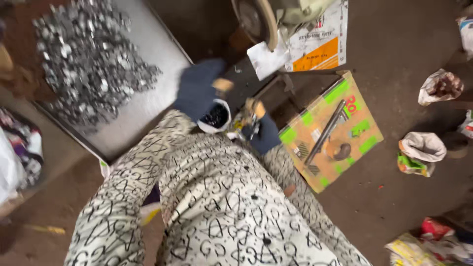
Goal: The person picks small metal parts one at a time from a tray, holds each against a spinning bench grinder to grind its edge with sparks flying, then places the ground part into a growing pile on the tray, repeating the cycle throughout the episode.
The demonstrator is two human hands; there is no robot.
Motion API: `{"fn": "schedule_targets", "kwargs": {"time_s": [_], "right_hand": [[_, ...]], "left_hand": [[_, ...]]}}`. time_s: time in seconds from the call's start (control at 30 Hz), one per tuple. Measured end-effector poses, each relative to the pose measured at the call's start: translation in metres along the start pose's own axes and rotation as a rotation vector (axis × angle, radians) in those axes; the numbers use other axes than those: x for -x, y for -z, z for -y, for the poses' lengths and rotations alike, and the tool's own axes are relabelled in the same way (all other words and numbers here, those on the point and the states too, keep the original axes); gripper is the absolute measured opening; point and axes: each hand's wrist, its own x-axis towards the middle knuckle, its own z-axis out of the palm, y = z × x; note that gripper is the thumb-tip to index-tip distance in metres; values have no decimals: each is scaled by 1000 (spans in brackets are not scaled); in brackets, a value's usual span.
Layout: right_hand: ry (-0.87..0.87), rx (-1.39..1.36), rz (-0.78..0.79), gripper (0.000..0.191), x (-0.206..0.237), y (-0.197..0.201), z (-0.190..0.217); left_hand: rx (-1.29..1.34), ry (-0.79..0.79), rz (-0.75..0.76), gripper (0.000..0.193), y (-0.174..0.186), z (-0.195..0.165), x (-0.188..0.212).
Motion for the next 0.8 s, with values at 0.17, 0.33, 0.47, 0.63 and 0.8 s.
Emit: {"fn": "schedule_targets", "kwargs": {"time_s": [0.17,0.33,0.47,0.63,0.8], "right_hand": [[-9,-5,77,31,13,-8,-28],[121,742,-91,36,-17,-19,-45],[545,1472,55,38,-21,-37,-41],[769,1905,-155,47,2,-71,6],[1045,2127,-193,30,-23,-85,72]], "left_hand": [[-1240,-19,43,29,42,100,41],[-1023,40,375,10,47,114,58],[-285,359,60,15,17,45,56],[701,630,-136,18,-46,-39,35],[208,244,-146,24,-68,-36,-14]]}}
